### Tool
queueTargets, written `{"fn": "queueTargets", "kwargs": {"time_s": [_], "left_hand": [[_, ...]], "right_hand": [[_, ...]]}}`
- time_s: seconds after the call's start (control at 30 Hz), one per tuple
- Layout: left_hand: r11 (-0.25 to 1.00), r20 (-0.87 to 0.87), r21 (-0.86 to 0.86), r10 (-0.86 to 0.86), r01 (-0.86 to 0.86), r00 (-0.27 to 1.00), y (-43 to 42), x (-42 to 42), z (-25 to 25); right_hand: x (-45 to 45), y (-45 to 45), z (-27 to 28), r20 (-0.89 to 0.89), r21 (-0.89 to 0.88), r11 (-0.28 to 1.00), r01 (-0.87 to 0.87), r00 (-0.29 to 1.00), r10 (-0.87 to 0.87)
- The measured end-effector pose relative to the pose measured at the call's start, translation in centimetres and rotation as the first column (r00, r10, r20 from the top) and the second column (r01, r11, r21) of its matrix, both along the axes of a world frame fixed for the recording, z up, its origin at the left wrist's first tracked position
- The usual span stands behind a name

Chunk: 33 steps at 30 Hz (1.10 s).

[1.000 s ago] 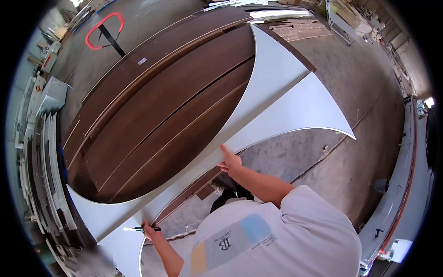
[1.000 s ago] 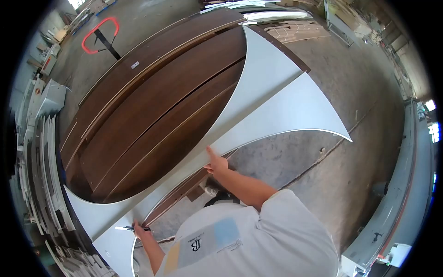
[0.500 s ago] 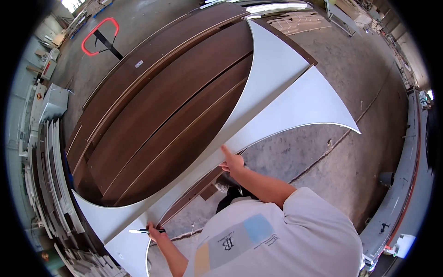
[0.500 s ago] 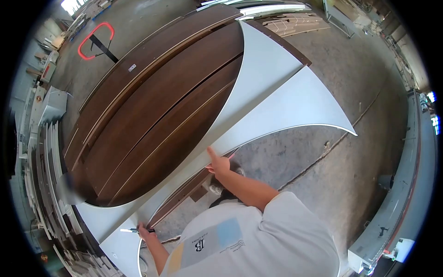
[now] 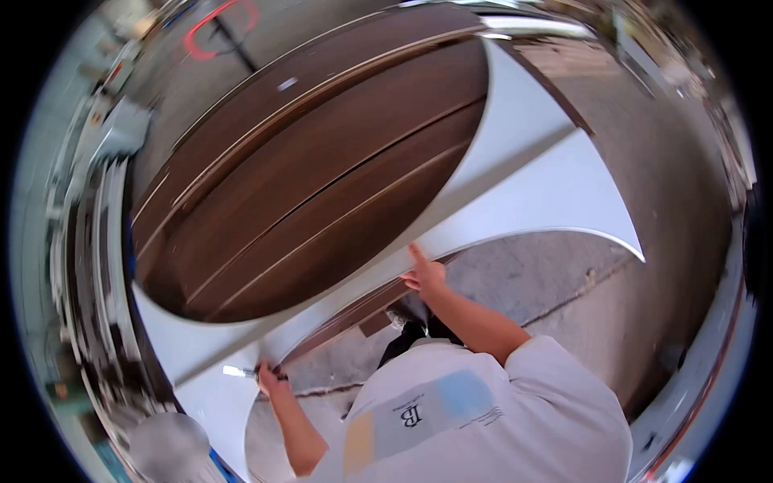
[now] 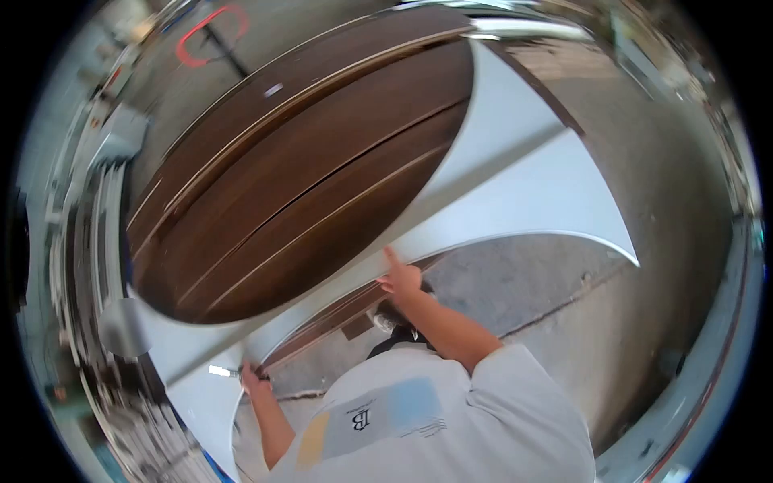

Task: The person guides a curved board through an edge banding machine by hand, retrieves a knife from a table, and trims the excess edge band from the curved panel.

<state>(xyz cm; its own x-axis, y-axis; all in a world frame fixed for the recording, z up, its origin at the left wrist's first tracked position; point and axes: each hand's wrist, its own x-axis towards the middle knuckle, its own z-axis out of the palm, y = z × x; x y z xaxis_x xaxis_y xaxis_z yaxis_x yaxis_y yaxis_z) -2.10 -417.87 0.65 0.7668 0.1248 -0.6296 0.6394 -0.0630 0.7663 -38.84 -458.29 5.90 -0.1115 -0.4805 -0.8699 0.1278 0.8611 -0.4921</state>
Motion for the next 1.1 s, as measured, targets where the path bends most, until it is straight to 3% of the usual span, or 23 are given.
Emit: {"fn": "queueTargets", "kwargs": {"time_s": [0.13, 0.2, 0.27, 0.33, 0.4, 0.43, 0.47, 0.57, 0.63, 0.73, 0.87, 0.97, 1.1], "left_hand": [[0.994, -0.020, 0.009, 0.108, -0.108, 0.994, -1.6, -2.4, 2.9], [0.993, -0.005, 0.015, 0.118, -0.118, 0.993, -2.9, -3.1, 4.5], [0.994, 0.006, 0.040, 0.102, -0.102, 0.995, -2.9, -2.7, 3.6], [0.990, 0.037, 0.034, 0.132, -0.134, 0.991, -3.0, -2.9, 4.1], [0.987, 0.078, 0.035, 0.152, -0.155, 0.985, -3.3, -2.7, 3.7], [0.986, 0.094, 0.035, 0.159, -0.163, 0.983, -3.4, -2.7, 3.6], [0.988, 0.103, 0.025, 0.150, -0.153, 0.983, -3.5, -2.7, 3.9], [0.990, 0.127, 0.004, 0.140, -0.141, 0.982, -4.3, -3.3, 4.8], [0.987, 0.134, -0.003, 0.162, -0.163, 0.978, -4.2, -3.3, 4.5], [0.987, 0.120, -0.033, 0.162, -0.159, 0.979, -4.0, -3.2, 4.8], [0.989, 0.139, -0.003, 0.145, -0.146, 0.980, -3.8, -2.8, 4.7], [0.991, 0.134, 0.010, 0.129, -0.132, 0.982, -4.0, -2.9, 4.9], [0.992, 0.133, -0.006, 0.126, -0.126, 0.983, -4.1, -2.7, 4.8]], "right_hand": [[-2.3, -0.1, -4.2, 0.214, -0.047, 0.995, -0.085, 0.972, 0.094], [-2.7, -0.7, -3.5, 0.118, -0.056, 0.979, -0.196, 0.972, 0.202], [-4.8, -1.6, -4.8, 0.180, -0.025, 0.934, -0.357, 0.917, 0.355], [-6.7, -2.8, -3.7, 0.111, -0.080, 0.826, -0.558, 0.819, 0.564], [-10.8, -5.1, -4.0, 0.270, -0.174, 0.947, -0.269, 0.912, 0.309], [-14.1, -7.9, -5.8, 0.477, -0.272, 0.959, -0.082, 0.854, 0.208], [-17.5, -11.1, -7.3, 0.519, -0.266, 0.954, 0.136, 0.855, 0.023], [-28.9, -18.9, -8.1, 0.240, -0.147, 0.915, 0.375, 0.911, -0.335], [-30.2, -19.0, -5.9, 0.043, -0.198, 0.927, 0.318, 0.948, -0.316], [-28.3, -18.0, -3.9, -0.105, -0.207, 0.953, 0.223, 0.963, -0.248], [-30.5, -19.6, -6.6, 0.011, -0.283, 0.957, 0.057, 0.998, -0.056], [-31.4, -21.3, -9.1, 0.118, -0.310, 0.946, 0.090, 0.991, -0.056], [-32.1, -22.0, -11.2, 0.011, -0.433, 0.895, -0.106, 0.992, 0.123]]}}
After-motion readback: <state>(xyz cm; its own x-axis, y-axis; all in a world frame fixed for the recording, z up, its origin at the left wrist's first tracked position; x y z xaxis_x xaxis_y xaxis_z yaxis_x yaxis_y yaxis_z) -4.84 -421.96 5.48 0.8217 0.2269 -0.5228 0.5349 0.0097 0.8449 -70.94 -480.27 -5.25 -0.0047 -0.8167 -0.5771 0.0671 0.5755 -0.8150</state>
